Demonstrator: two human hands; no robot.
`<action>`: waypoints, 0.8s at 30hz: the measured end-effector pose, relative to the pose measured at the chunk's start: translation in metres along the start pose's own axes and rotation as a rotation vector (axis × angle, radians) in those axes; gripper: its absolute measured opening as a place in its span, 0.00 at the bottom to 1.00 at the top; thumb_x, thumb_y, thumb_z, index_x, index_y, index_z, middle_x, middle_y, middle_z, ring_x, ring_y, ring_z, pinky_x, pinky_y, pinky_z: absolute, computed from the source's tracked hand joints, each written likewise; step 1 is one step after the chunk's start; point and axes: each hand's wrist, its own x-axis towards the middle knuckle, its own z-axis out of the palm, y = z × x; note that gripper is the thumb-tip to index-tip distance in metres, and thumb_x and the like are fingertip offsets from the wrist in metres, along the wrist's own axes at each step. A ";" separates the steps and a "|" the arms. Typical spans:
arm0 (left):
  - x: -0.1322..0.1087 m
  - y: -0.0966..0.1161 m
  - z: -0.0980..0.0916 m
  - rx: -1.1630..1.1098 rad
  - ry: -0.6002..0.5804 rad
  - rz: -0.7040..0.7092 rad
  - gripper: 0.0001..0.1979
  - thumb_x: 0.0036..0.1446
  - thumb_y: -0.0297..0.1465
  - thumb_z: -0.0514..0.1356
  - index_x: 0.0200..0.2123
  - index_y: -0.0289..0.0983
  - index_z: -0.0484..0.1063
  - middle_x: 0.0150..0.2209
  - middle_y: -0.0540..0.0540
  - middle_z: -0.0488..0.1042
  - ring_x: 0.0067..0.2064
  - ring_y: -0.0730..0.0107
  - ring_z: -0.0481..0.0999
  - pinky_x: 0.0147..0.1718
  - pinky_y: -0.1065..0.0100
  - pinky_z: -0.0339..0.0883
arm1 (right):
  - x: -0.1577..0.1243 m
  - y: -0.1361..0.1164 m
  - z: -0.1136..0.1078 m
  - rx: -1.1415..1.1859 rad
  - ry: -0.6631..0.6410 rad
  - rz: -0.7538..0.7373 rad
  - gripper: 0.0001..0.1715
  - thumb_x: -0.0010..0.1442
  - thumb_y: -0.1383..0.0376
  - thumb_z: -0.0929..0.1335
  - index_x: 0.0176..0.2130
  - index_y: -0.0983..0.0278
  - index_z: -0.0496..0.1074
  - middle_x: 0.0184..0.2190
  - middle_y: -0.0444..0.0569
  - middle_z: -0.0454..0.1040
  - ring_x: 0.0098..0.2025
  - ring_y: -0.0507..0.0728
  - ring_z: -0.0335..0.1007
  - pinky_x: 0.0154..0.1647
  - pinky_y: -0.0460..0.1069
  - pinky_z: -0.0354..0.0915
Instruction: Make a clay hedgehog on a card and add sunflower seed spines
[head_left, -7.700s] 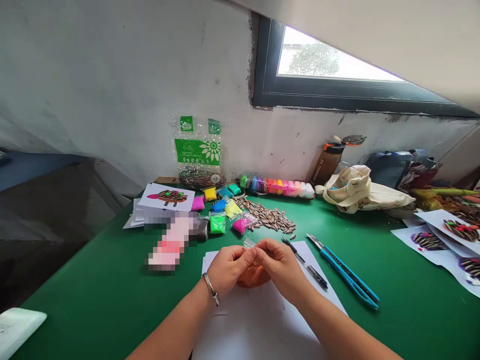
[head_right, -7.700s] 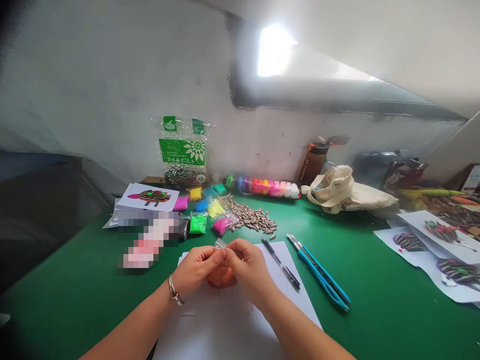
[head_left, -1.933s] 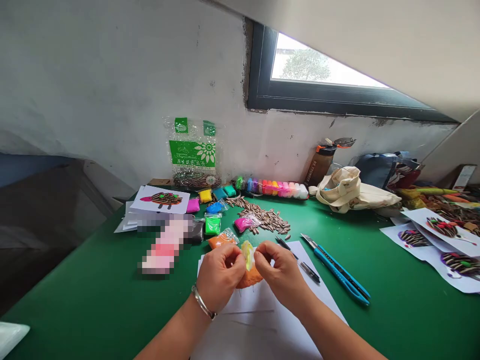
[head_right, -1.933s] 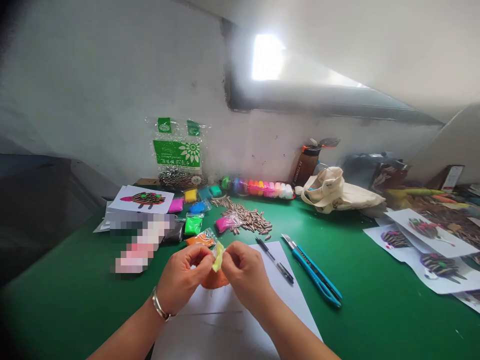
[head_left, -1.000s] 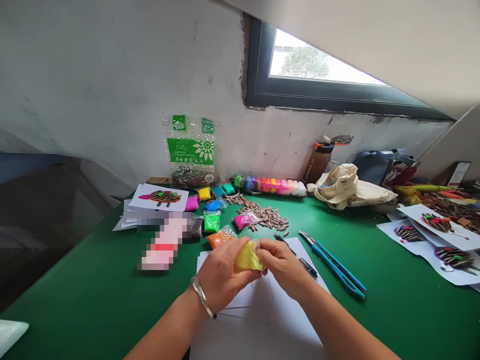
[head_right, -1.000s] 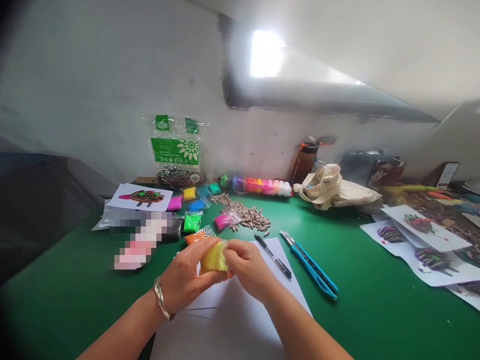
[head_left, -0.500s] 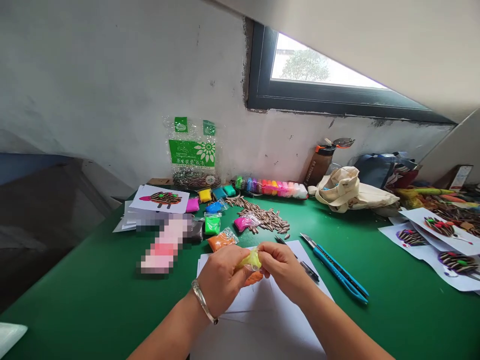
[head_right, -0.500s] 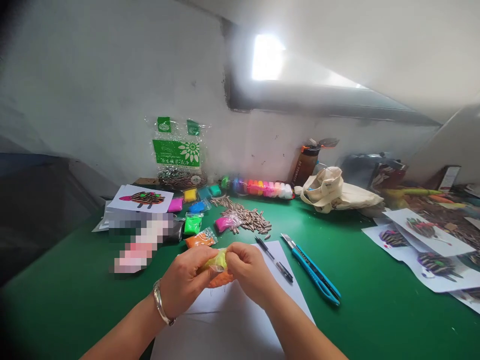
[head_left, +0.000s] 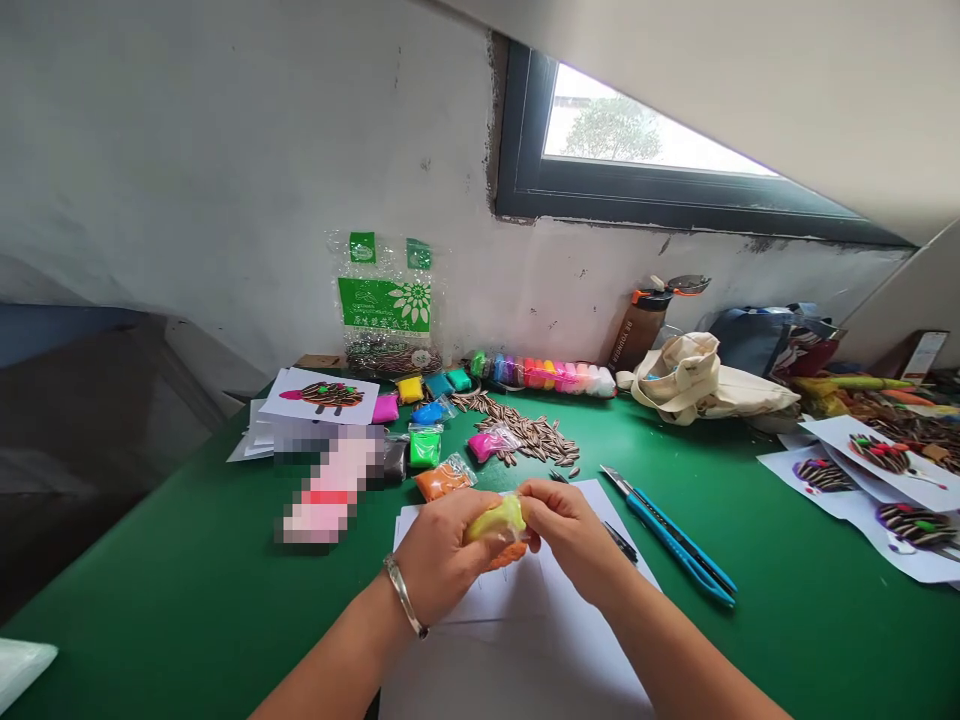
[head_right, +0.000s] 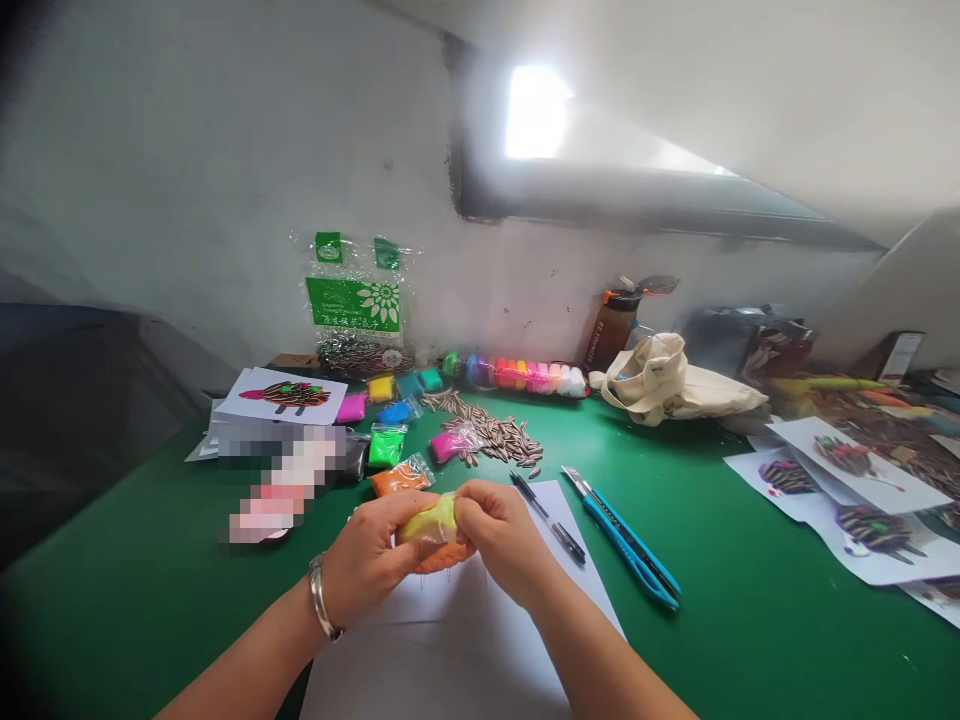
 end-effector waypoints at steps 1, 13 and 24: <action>0.000 -0.001 0.001 0.007 0.012 0.005 0.10 0.61 0.34 0.55 0.35 0.41 0.76 0.32 0.51 0.75 0.33 0.71 0.70 0.33 0.71 0.60 | 0.000 -0.001 0.000 0.008 -0.010 0.005 0.11 0.52 0.65 0.63 0.21 0.65 0.66 0.18 0.42 0.63 0.22 0.49 0.56 0.23 0.45 0.54; 0.002 -0.011 0.003 0.150 0.103 -0.040 0.15 0.60 0.32 0.53 0.22 0.37 0.68 0.24 0.51 0.70 0.27 0.72 0.67 0.26 0.71 0.55 | -0.006 -0.006 -0.002 -0.104 0.054 -0.120 0.12 0.54 0.65 0.65 0.41 0.61 0.70 0.34 0.45 0.70 0.31 0.51 0.64 0.30 0.46 0.62; 0.005 -0.008 0.002 0.066 0.068 -0.094 0.11 0.57 0.32 0.54 0.24 0.38 0.70 0.25 0.52 0.71 0.28 0.71 0.67 0.28 0.71 0.57 | -0.006 -0.002 -0.001 -0.448 0.141 -0.362 0.07 0.56 0.67 0.66 0.38 0.61 0.71 0.35 0.47 0.71 0.30 0.51 0.64 0.30 0.47 0.62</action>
